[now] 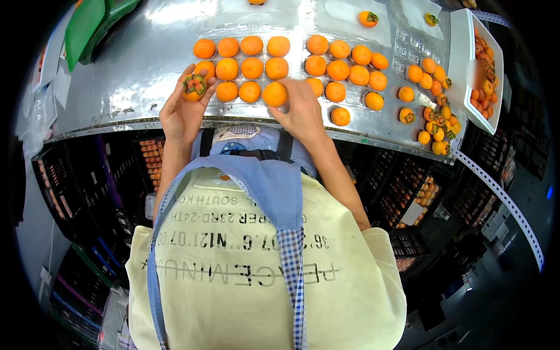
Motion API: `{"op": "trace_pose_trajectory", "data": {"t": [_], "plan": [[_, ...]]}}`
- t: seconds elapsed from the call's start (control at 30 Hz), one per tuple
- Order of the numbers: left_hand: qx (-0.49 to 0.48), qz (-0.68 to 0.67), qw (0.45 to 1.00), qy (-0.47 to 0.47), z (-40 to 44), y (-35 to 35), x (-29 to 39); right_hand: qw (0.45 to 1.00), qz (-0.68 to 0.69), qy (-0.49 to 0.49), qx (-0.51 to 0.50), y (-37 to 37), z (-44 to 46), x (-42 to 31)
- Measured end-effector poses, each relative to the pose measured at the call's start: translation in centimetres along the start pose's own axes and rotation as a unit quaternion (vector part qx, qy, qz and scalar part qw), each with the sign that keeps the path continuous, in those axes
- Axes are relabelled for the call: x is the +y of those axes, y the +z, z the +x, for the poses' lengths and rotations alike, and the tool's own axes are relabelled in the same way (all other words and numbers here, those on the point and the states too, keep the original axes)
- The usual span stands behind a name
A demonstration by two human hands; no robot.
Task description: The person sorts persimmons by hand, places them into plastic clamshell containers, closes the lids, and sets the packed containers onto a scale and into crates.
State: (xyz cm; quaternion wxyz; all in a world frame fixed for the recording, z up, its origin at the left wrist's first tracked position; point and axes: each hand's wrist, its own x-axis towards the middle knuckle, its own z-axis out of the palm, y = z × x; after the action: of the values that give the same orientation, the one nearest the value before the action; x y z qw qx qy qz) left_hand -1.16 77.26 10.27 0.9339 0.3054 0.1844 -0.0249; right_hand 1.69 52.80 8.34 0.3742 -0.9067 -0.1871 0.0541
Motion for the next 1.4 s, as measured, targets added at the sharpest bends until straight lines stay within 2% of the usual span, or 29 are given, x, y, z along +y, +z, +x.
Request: {"op": "trace_pose_trajectory", "data": {"t": [0.13, 0.2, 0.33, 0.5, 0.6, 0.67, 0.73, 0.77, 0.8, 0.9, 0.97, 1.0, 1.03, 1.07, 1.1, 1.13, 1.23, 1.33, 1.4], "plan": [[-0.021, -0.031, 0.999, 0.011, -0.2, -0.5, -0.1, 0.994, -0.104, -0.033, 0.024, 0.9, 0.1, 0.1], [-0.006, 0.024, 1.0, 0.016, -0.4, 0.0, -0.3, 0.99, -0.134, -0.032, 0.03, 1.0, 0.2, 0.1], [0.003, 0.116, 0.993, 0.011, -0.4, 0.5, -0.8, 0.989, -0.143, -0.031, 0.031, 1.2, 0.3, 0.5], [0.023, 0.148, 0.989, -0.018, -0.2, 0.4, -0.9, 0.989, -0.141, -0.033, 0.032, 1.4, 0.2, 0.7], [0.043, 0.18, 0.982, -0.033, -0.1, 0.5, -1.0, 0.993, -0.118, -0.023, 0.021, 1.4, 0.2, 0.9], [0.023, 0.236, 0.969, -0.063, 0.1, 1.6, -1.5, 0.994, -0.084, -0.051, 0.041, 0.6, 0.3, -0.1], [-0.019, 0.32, 0.941, -0.11, -0.4, 3.2, -2.1, 0.998, 0.05, -0.047, -0.006, -0.3, 0.3, -1.9], [-0.05, 0.303, 0.94, -0.146, -0.3, 3.3, -2.9, 0.992, 0.122, -0.035, -0.021, -0.6, 0.2, -2.8], [-0.074, 0.308, 0.938, -0.144, -0.3, 3.6, -3.8, 0.98, 0.195, -0.025, -0.035, -0.8, 0.1, -3.3], [-0.077, 0.36, 0.913, -0.175, -0.4, 5.2, -4.9, 0.988, 0.103, -0.105, 0.037, -0.5, -0.6, -2.1], [-0.089, 0.359, 0.909, -0.191, -0.2, 6.3, -5.0, 0.988, 0.11, -0.079, 0.078, -1.1, -1.3, -1.1], [-0.099, 0.394, 0.896, -0.177, 0.0, 6.2, -5.0, 0.986, 0.114, -0.066, 0.099, -1.7, -1.7, -0.5], [-0.109, 0.429, 0.882, -0.162, 0.3, 5.7, -5.0, 0.985, 0.143, 0.015, 0.1, -2.7, -2.4, 0.0], [-0.118, 0.462, 0.867, -0.146, 0.7, 5.2, -4.9, 0.983, 0.111, 0.073, 0.123, -3.8, -3.1, 1.0], [-0.131, 0.49, 0.858, -0.083, 0.9, 4.5, -5.0, 0.975, 0.1, 0.103, 0.172, -4.7, -3.6, 2.3], [-0.116, 0.537, 0.834, -0.053, 1.1, 4.1, -4.8, 0.959, 0.086, 0.207, 0.174, -6.0, -4.3, 2.8], [-0.062, 0.663, 0.745, 0.023, 1.5, 2.5, -4.2, 0.947, -0.099, 0.257, 0.167, -7.8, -7.4, 7.2], [-0.142, 0.768, 0.602, 0.169, 1.9, 1.1, -3.5, 0.911, -0.195, 0.352, 0.091, -8.5, -8.3, 8.5], [-0.159, 0.79, 0.557, 0.201, 1.7, 1.2, -3.5, 0.912, -0.216, 0.334, 0.094, -8.2, -8.7, 9.0]]}}
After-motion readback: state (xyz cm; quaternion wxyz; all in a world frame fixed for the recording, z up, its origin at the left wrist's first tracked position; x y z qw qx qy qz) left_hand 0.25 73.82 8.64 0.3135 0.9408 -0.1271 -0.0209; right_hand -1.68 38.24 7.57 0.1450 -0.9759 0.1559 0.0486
